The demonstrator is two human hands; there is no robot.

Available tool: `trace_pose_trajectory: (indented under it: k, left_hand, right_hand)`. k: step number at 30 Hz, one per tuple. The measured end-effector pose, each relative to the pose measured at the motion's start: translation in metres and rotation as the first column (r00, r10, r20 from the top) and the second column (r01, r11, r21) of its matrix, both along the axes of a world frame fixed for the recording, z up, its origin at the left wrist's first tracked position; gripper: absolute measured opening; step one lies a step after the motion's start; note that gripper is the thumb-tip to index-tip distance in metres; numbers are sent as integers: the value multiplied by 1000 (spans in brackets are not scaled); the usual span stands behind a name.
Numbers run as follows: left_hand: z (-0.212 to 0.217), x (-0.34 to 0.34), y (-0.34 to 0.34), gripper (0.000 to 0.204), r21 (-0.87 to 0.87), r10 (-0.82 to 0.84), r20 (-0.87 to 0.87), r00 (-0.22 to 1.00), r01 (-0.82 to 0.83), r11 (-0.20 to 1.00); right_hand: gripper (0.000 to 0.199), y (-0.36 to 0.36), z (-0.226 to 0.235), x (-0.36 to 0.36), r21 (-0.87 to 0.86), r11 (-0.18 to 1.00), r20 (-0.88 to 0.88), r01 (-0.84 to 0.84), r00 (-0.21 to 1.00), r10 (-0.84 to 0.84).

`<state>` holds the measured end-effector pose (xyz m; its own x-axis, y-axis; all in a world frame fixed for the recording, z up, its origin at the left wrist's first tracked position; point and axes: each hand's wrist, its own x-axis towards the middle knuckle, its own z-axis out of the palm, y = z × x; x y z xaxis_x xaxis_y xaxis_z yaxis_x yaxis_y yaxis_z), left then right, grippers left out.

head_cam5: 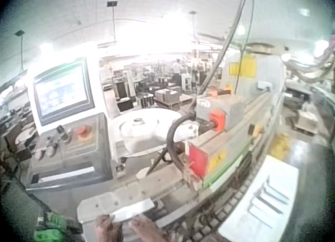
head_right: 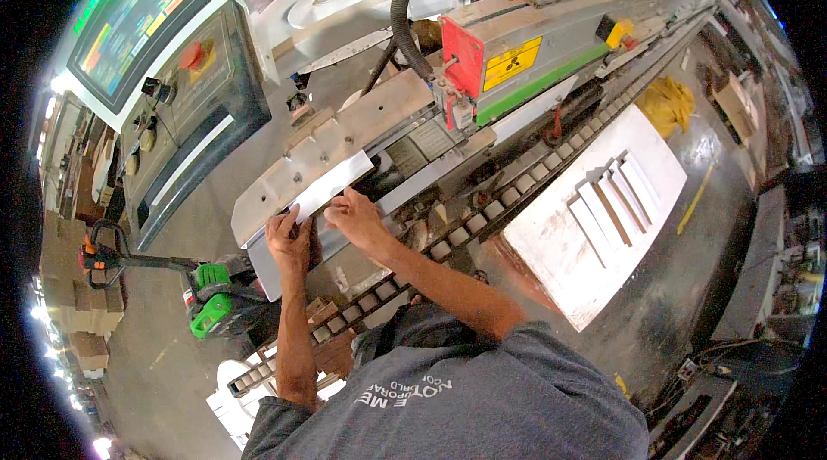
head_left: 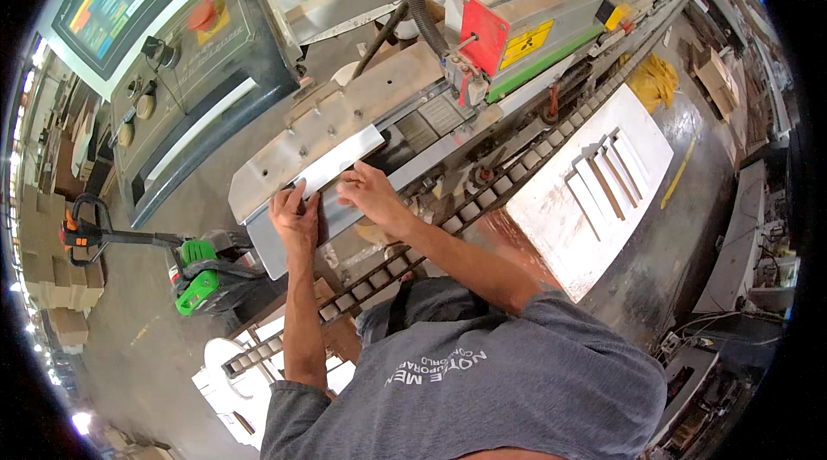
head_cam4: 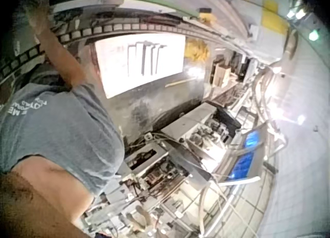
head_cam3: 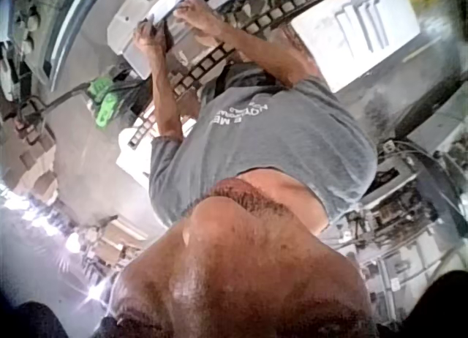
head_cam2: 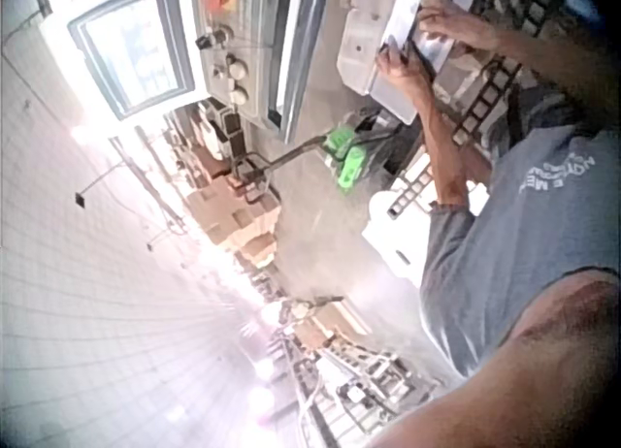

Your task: The person feeds white rectangular boards into a machine by hand one at a time and moves a stack of processed boards from a pallet to a side table.

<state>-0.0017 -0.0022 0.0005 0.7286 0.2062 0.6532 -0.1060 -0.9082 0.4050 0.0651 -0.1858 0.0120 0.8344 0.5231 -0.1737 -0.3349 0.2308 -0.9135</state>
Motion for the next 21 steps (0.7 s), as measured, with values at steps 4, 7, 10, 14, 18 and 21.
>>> trace_pose_trajectory:
  k: [4, 7, 10, 14, 18, 21]
  left_hand:
    - [1, 0, -2, 44, -16, 8, -4, 1000, -8, 1000]
    - [-2, -3, 0, 42, -22, 24, -71, 997, -26, 999]
    - [0, -2, -2, 43, -6, 29, -69, 997, -30, 1000]
    - [1, 0, -4, 43, -7, 26, 0, 1000, -26, 1000]
    - [6, -2, -9, 42, -24, 37, -46, 998, -38, 999]
    - [6, 2, -12, 41, -13, 26, -45, 999, -27, 1000]
  right_hand:
    - [31, -1, 0, 0, 9, 1000, -7, 0, 1000, 0]
    - [31, 3, -7, 1, 9, 1000, 1, -8, 1000, 8]
    - [32, 5, -13, 2, 25, 999, -17, 28, 999, -28]
    - [33, 3, -3, 2, -2, 1000, -16, -1, 1000, 0]
    - [34, -4, 12, 3, -33, 999, -36, -34, 999, 33]
    - [34, -8, 14, 8, -71, 997, -25, -27, 999, 25]
